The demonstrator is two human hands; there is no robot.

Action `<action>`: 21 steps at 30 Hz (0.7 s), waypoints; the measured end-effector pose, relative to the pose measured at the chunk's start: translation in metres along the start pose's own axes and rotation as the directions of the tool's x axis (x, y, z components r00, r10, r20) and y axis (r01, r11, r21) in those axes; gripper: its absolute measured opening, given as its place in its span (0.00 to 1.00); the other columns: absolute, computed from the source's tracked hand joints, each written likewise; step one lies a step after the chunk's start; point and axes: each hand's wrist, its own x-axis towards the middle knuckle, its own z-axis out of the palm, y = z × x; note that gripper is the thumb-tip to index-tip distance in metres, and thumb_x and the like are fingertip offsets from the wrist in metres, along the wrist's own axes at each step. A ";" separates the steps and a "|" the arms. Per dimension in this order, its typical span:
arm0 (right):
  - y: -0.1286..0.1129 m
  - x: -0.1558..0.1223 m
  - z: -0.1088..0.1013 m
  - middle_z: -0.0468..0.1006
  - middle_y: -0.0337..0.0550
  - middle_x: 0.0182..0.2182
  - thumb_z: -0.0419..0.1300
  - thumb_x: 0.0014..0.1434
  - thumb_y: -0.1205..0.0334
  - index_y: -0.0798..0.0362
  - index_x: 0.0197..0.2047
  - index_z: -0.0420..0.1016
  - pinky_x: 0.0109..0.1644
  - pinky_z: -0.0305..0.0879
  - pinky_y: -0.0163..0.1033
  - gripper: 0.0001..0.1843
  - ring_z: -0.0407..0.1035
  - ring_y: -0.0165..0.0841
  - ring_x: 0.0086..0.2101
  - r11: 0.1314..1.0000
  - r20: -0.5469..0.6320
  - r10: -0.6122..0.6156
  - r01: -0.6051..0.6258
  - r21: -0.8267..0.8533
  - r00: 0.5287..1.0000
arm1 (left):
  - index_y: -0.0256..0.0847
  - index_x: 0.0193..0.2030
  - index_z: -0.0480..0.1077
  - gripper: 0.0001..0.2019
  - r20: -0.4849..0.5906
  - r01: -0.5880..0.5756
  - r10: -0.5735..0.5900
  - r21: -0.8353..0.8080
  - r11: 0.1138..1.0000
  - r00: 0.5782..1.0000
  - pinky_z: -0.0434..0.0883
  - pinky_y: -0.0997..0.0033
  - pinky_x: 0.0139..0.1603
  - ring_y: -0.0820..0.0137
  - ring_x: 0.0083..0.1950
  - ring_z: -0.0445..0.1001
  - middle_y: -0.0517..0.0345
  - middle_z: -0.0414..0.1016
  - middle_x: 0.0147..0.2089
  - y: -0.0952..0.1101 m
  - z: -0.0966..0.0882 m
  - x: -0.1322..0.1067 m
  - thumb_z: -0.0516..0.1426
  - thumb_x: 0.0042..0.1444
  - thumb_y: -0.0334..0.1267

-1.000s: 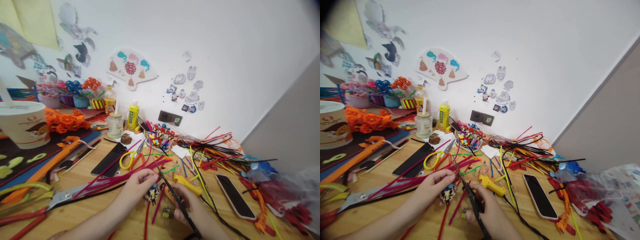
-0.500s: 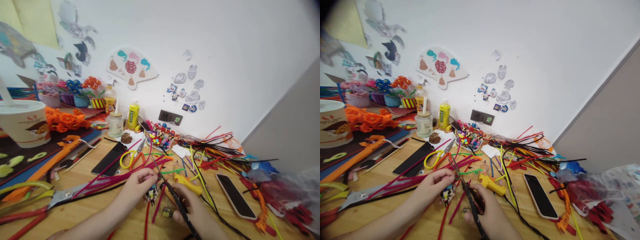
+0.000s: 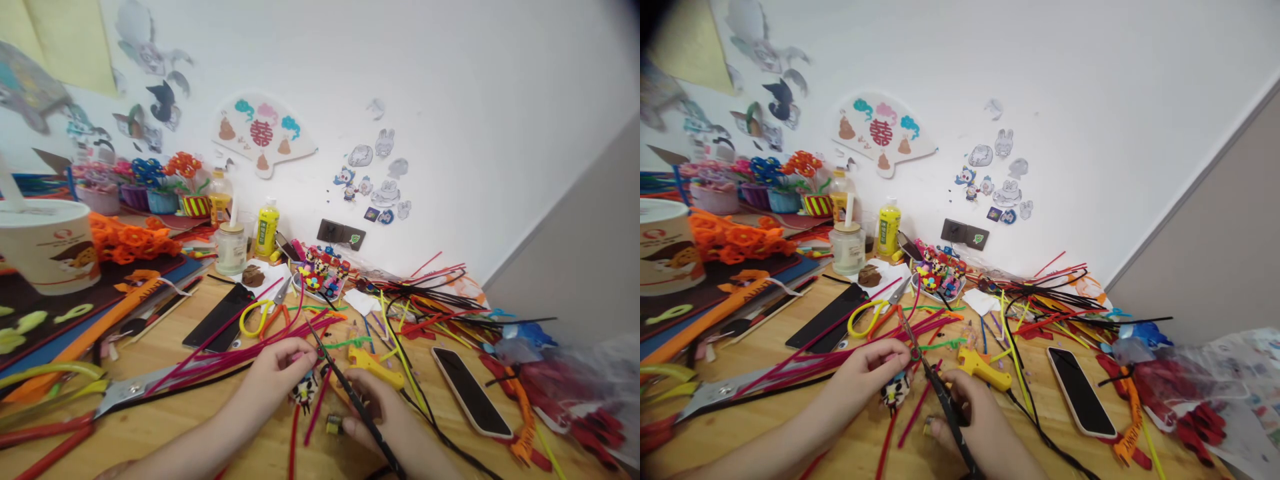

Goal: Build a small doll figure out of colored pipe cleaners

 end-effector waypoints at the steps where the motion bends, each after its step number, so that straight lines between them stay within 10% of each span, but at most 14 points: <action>1: 0.001 0.000 0.000 0.74 0.48 0.35 0.63 0.45 0.51 0.55 0.46 0.69 0.45 0.64 0.43 0.26 0.67 0.43 0.42 1.000 0.010 -0.012 0.011 0.013 1.000 | 0.38 0.22 0.67 0.12 -0.006 -0.006 0.006 0.000 1.000 1.000 0.56 0.75 0.26 0.73 0.24 0.59 0.66 0.61 0.20 0.000 0.000 0.000 0.57 0.41 0.45; 21: 0.015 0.004 0.007 0.73 0.50 0.39 0.63 0.42 0.41 0.56 0.45 0.69 0.44 0.65 0.43 0.33 0.68 0.43 0.39 0.996 -0.062 -0.066 0.069 0.049 0.996 | 0.38 0.23 0.68 0.12 -0.026 -0.031 0.031 -0.013 0.999 0.999 0.55 0.76 0.25 0.74 0.24 0.57 0.67 0.59 0.20 -0.002 0.000 0.000 0.57 0.42 0.46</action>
